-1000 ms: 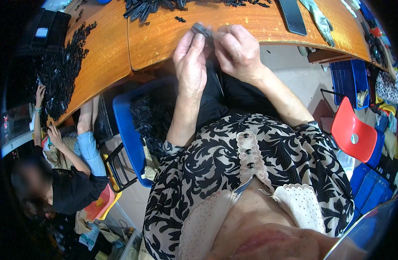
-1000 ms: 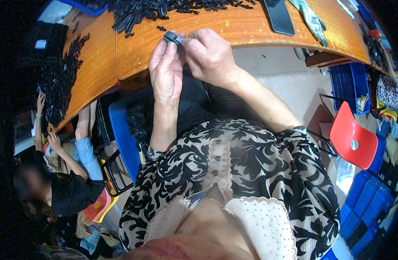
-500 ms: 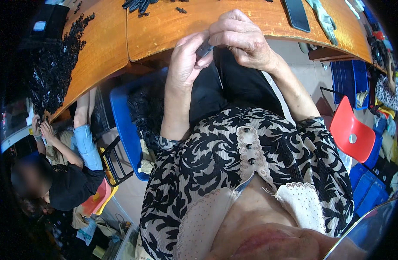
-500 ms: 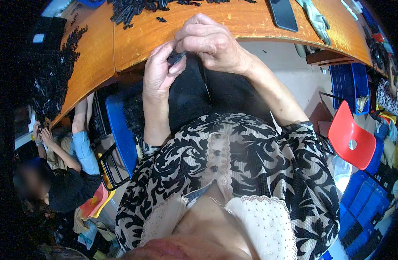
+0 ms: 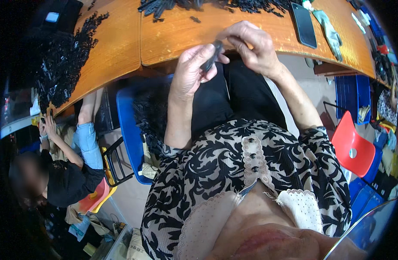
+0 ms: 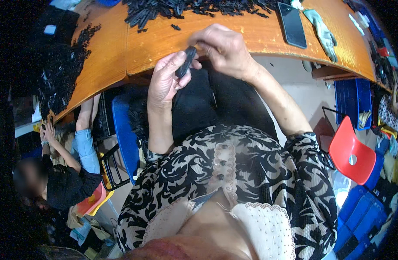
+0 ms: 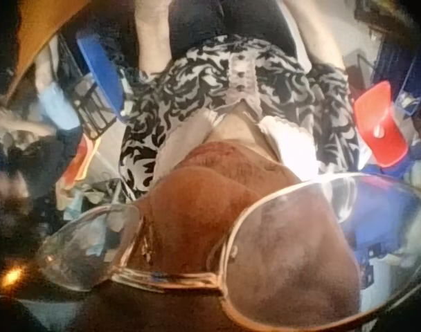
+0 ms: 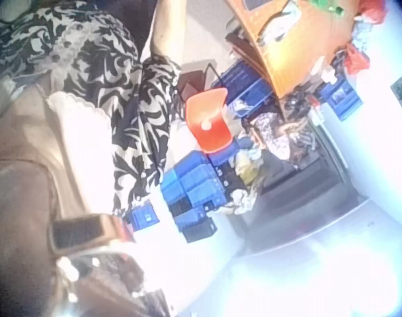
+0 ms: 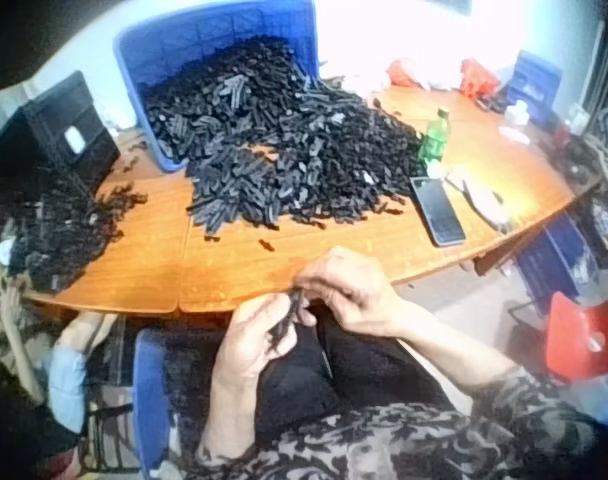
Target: Inspecting and sorting small black plastic components at a workstation.
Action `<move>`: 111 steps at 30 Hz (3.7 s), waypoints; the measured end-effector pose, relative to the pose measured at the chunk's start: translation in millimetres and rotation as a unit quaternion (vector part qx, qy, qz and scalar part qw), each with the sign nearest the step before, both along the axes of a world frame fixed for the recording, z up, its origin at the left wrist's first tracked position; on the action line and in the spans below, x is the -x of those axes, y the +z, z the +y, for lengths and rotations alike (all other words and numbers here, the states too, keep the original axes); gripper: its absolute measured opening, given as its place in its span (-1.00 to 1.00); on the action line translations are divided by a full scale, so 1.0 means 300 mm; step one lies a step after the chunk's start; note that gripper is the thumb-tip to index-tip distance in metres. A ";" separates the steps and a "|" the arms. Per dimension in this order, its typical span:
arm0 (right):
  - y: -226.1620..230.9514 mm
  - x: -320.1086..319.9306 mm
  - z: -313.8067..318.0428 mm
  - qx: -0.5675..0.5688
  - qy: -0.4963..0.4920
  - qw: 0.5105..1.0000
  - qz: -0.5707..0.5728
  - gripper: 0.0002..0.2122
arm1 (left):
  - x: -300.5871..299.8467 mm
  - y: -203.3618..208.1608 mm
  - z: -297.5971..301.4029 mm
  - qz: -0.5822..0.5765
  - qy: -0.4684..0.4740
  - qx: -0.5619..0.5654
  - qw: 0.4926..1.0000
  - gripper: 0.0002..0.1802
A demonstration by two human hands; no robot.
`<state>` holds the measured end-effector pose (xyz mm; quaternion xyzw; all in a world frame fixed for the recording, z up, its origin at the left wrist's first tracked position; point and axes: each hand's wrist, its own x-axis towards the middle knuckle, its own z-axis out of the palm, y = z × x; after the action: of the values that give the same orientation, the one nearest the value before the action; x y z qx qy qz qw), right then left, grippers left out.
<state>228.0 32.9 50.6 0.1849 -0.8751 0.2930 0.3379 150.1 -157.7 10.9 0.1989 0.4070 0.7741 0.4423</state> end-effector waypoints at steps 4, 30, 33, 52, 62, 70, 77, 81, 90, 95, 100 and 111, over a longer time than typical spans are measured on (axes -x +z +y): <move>-0.052 0.119 -0.018 0.071 -0.135 0.985 -0.078 -0.88 | 0.034 0.006 -0.023 0.077 0.216 0.008 0.973 -0.67; -0.146 0.026 -0.005 0.046 -0.157 0.986 0.010 -0.84 | 0.497 -0.004 0.074 0.315 0.288 0.192 0.884 -0.71; -0.128 -0.012 0.003 0.017 -0.159 0.980 0.120 -0.82 | 0.275 0.037 0.110 0.132 0.214 -0.016 0.968 -0.68; -0.076 -0.054 -0.069 -0.009 -0.155 0.975 0.159 -0.81 | -0.048 -0.040 0.118 -0.109 0.106 -0.134 0.979 -0.65; -0.064 -0.045 -0.117 -0.205 -0.116 0.968 0.086 -0.65 | -0.057 -0.006 0.060 -0.044 0.197 -0.082 0.976 -0.75; -0.077 0.117 -0.220 -0.152 -0.038 0.987 0.030 -0.66 | 0.082 0.009 -0.074 -0.078 0.346 -0.068 0.933 -0.84; -0.154 0.456 -0.251 -0.024 -0.174 0.984 -0.031 -0.81 | 0.476 0.091 -0.035 0.309 0.476 0.059 0.821 -0.60; -0.176 0.492 -0.250 -0.149 -0.197 0.966 -0.077 -0.88 | 0.669 0.068 0.058 0.566 0.376 0.364 0.637 -0.50; -0.186 0.258 -0.122 -0.026 -0.163 0.986 0.023 -0.91 | 0.480 -0.002 0.038 0.402 0.277 0.305 0.818 -0.64; -0.124 0.119 -0.080 -0.002 -0.153 0.976 0.155 -0.84 | 0.225 -0.037 0.019 0.017 0.146 -0.061 0.987 -0.55; -0.093 0.014 -0.091 -0.007 -0.153 0.977 0.148 -0.78 | 0.061 -0.038 0.020 -0.092 0.124 -0.114 0.982 -0.58; -0.045 -0.043 -0.131 -0.006 -0.153 0.974 0.170 -0.77 | -0.032 -0.016 0.037 -0.112 0.120 -0.121 0.979 -0.65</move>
<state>241.0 -6.4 37.1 0.0981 -0.8243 0.1974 0.5214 159.7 -146.6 5.9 0.1131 0.2788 0.8825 0.3615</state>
